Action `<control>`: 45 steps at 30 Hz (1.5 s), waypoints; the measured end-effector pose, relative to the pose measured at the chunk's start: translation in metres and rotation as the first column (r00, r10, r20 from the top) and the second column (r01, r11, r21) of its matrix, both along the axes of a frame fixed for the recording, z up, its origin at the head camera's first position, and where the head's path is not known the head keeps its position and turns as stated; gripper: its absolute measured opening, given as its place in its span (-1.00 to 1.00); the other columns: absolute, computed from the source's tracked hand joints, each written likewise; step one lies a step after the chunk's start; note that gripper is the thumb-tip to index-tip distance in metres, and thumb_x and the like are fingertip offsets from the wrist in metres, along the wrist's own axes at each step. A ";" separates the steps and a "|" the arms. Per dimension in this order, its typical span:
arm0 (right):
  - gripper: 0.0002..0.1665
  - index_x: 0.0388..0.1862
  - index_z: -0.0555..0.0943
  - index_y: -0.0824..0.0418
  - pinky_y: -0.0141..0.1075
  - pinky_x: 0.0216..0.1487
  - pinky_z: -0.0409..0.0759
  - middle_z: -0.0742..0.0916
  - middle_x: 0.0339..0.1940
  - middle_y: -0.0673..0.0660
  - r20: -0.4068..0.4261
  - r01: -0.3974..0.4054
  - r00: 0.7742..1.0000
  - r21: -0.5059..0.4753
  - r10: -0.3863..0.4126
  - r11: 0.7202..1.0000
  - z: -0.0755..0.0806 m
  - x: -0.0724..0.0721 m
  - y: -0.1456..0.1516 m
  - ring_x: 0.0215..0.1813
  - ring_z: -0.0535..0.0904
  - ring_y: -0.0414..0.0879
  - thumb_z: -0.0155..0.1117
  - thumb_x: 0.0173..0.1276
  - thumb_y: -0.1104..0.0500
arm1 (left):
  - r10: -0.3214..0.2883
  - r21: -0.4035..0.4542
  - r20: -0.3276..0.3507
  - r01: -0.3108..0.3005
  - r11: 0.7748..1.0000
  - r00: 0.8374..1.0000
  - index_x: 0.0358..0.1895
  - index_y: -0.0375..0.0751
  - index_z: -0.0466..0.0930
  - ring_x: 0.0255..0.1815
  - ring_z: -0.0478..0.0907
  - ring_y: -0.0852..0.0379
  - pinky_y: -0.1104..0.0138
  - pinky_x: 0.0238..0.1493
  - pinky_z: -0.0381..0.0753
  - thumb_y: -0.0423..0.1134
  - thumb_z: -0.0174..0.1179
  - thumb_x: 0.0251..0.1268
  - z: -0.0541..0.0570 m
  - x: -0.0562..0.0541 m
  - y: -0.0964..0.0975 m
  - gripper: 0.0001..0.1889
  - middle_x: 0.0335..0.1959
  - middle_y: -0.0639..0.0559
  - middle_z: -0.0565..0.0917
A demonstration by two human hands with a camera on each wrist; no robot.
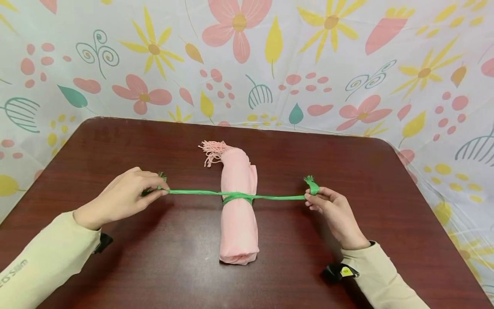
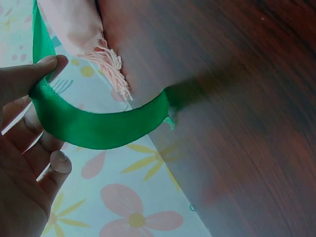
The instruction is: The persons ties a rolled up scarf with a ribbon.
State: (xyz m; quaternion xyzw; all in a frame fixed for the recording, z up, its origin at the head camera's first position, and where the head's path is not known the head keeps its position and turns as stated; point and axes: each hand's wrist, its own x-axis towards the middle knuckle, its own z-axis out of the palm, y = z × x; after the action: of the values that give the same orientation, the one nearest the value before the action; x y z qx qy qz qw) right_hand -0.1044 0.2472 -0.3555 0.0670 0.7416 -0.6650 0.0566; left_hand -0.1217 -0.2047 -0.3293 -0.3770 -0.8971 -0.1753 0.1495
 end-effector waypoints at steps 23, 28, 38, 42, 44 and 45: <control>-0.60 0.08 0.36 0.46 -0.38 -0.10 0.61 0.68 -0.27 -0.06 0.064 -0.090 0.994 0.110 0.083 0.990 -0.003 -0.003 -0.013 -0.22 0.65 -0.21 0.11 0.44 0.18 | 0.066 -0.088 0.200 -0.049 0.995 0.978 -0.45 0.06 0.62 -0.60 0.22 0.40 0.47 -0.55 0.29 -0.32 0.35 0.08 -0.012 -0.004 0.029 -0.86 -0.59 0.38 0.41; -0.58 0.11 0.36 0.47 -0.36 -0.10 0.62 0.65 -0.23 -0.02 0.096 -0.118 0.990 0.131 0.105 0.984 -0.003 -0.004 -0.014 -0.23 0.65 -0.22 0.09 0.45 0.17 | 0.067 -0.104 0.218 -0.045 0.994 0.974 -0.42 0.10 0.64 -0.62 0.21 0.42 0.48 -0.57 0.27 -0.27 0.36 0.10 -0.015 -0.004 0.033 -0.87 -0.59 0.37 0.38; -0.63 0.01 0.44 0.48 -0.37 -0.11 0.62 0.66 -0.21 0.14 0.163 -0.220 0.968 0.205 0.189 0.954 -0.001 -0.002 -0.009 -0.24 0.65 -0.17 0.08 0.44 0.17 | 0.068 -0.102 0.244 -0.045 0.994 0.967 -0.44 0.08 0.62 -0.64 0.22 0.40 0.47 -0.60 0.24 -0.24 0.36 0.12 -0.016 -0.005 0.038 -0.89 -0.61 0.35 0.36; -0.62 -0.01 0.46 0.47 -0.36 -0.13 0.62 0.67 -0.23 0.16 0.186 -0.242 0.962 0.233 0.201 0.942 0.001 -0.002 -0.006 -0.25 0.65 -0.15 0.09 0.45 0.13 | 0.067 -0.097 0.240 -0.045 0.994 0.968 -0.45 0.09 0.61 -0.63 0.22 0.41 0.47 -0.60 0.24 -0.24 0.35 0.12 -0.019 -0.005 0.039 -0.88 -0.62 0.36 0.35; -0.62 -0.04 0.47 0.47 -0.35 -0.14 0.62 0.67 -0.25 0.16 0.196 -0.247 0.960 0.245 0.202 0.938 0.001 -0.002 -0.004 -0.25 0.65 -0.14 0.09 0.45 0.11 | 0.069 -0.094 0.239 -0.048 0.994 0.969 -0.45 0.10 0.60 -0.63 0.22 0.40 0.47 -0.60 0.24 -0.24 0.35 0.13 -0.020 -0.005 0.039 -0.88 -0.62 0.36 0.35; -0.61 -0.05 0.48 0.46 -0.35 -0.15 0.62 0.67 -0.27 0.16 0.201 -0.248 0.959 0.251 0.201 0.936 0.002 -0.002 -0.003 -0.26 0.65 -0.14 0.10 0.45 0.10 | 0.071 -0.093 0.237 -0.050 0.994 0.969 -0.45 0.10 0.60 -0.63 0.22 0.40 0.47 -0.60 0.24 -0.24 0.34 0.13 -0.020 -0.005 0.039 -0.88 -0.62 0.36 0.35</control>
State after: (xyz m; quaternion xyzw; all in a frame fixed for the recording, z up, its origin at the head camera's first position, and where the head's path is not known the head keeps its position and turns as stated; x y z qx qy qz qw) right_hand -0.1063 0.2438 -0.3540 0.0459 0.8213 -0.5372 0.1864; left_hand -0.1262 -0.1658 -0.3494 -0.3316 -0.9264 -0.1760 0.0285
